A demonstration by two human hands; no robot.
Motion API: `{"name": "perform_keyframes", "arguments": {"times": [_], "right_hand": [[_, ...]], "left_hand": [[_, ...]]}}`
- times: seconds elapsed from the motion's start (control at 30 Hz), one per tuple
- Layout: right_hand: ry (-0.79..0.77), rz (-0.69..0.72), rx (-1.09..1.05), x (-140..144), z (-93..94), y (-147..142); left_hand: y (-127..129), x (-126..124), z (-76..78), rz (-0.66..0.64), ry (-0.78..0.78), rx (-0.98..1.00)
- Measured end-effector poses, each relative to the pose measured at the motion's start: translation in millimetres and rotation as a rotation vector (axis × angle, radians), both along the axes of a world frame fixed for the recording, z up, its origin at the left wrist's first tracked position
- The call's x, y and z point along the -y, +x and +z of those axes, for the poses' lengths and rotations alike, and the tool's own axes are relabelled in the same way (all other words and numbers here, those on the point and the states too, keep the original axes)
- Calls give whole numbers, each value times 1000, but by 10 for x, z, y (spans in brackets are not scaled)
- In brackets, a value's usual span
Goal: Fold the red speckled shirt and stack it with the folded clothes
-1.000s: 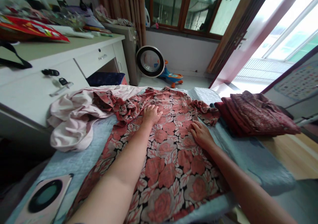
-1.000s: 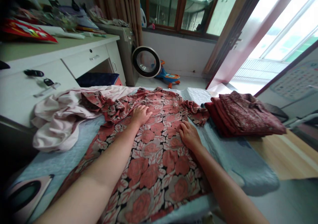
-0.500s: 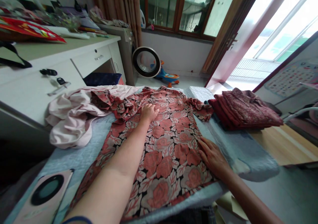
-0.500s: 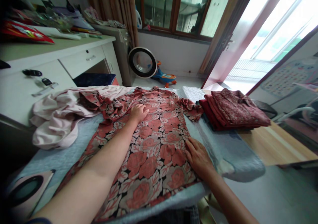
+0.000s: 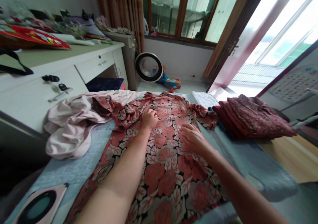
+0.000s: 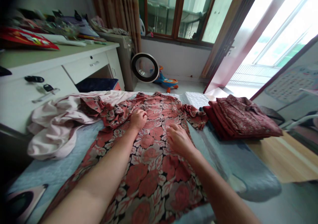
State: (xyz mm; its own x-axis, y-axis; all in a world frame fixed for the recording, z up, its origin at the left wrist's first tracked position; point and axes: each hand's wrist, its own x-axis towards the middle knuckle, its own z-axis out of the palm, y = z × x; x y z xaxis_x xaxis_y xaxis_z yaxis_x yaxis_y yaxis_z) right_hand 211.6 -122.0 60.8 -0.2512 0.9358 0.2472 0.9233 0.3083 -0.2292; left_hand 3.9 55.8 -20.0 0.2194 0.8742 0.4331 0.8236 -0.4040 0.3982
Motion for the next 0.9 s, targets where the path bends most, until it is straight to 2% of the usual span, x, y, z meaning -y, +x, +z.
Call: {"name": "perform_keyframes", "arguments": {"times": [0.13, 0.23, 0.3, 0.43, 0.53, 0.9], "right_hand": [[-41, 72, -78, -841, 7, -500], [-96, 13, -115, -1294, -139, -745], [-90, -39, -174, -1456, -294, -832], [-4, -71, -252, -1501, -612, -870], [43, -22, -258, -1454, -737, -843], [43, -22, -214, -1466, -747, -822]], "left_hand": [[-25, -34, 0, 22, 8, 26], [-52, -44, 32, 30, 13, 6], [-66, -35, 65, 30, -5, -26], [-62, -7, 112, 69, -80, -93], [-53, -21, 110, 93, -111, -102], [-108, -100, 120, 115, -194, 189]]}}
